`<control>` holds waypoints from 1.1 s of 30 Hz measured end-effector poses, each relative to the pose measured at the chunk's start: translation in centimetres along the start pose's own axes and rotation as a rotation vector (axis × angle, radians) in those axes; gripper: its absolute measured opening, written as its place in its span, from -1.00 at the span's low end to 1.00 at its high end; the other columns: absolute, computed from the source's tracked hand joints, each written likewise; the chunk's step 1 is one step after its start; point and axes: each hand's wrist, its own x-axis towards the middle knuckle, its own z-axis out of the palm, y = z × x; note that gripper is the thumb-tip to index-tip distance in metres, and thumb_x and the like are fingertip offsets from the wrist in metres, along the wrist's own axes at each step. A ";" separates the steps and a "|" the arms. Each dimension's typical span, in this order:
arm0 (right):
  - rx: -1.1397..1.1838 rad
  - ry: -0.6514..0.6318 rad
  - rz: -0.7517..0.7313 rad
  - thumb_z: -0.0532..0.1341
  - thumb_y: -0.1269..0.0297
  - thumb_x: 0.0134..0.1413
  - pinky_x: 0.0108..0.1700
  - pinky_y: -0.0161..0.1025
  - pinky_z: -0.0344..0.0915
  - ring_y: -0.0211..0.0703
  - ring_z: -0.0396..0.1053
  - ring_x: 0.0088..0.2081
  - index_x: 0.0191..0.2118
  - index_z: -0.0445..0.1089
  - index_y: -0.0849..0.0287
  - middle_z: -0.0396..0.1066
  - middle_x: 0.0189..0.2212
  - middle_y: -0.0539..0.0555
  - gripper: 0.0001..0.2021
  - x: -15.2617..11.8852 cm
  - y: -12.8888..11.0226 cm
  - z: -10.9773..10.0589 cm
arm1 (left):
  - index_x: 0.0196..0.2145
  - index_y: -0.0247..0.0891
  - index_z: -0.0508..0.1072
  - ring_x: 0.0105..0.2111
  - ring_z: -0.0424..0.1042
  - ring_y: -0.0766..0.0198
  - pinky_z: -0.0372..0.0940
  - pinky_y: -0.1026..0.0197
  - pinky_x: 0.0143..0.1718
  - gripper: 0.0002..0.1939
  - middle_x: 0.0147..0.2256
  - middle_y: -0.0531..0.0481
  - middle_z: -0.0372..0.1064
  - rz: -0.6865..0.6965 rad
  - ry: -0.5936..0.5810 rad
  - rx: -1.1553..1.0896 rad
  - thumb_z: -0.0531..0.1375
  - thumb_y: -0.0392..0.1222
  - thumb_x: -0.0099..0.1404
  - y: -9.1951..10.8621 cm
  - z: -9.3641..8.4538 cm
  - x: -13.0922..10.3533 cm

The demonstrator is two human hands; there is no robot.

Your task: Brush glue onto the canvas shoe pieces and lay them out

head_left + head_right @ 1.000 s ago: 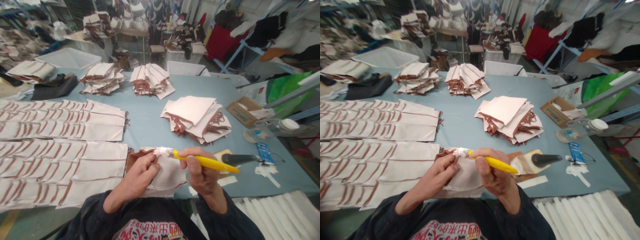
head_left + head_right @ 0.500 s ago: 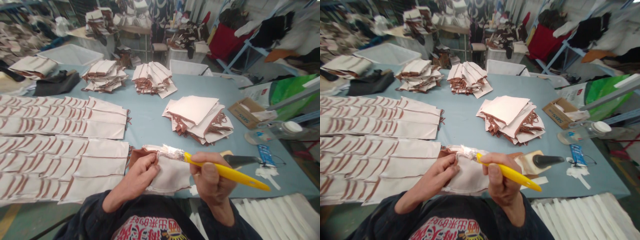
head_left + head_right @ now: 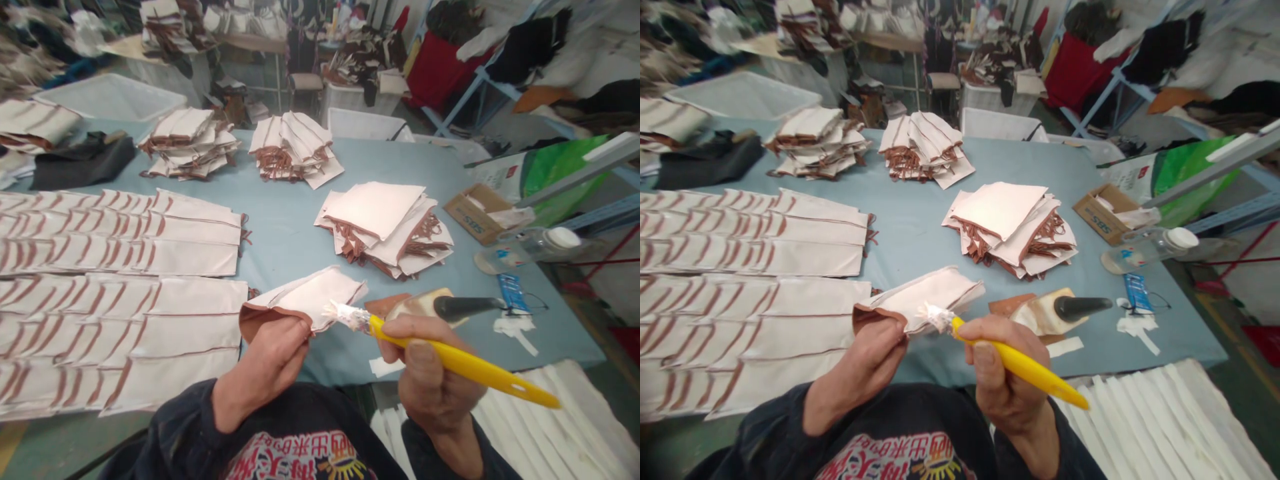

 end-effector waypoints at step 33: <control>0.179 0.046 0.221 0.10 0.05 0.60 -0.49 -0.32 0.41 -0.26 0.38 -0.63 0.02 0.46 0.07 0.49 -0.57 -0.12 -0.73 1.7 4.9 0.5 | -0.23 -0.18 0.32 -0.38 0.40 0.24 0.31 0.24 -0.35 -0.72 -0.36 -0.03 0.45 0.071 -0.013 -0.135 0.03 -0.56 0.43 -0.5 1.0 -0.2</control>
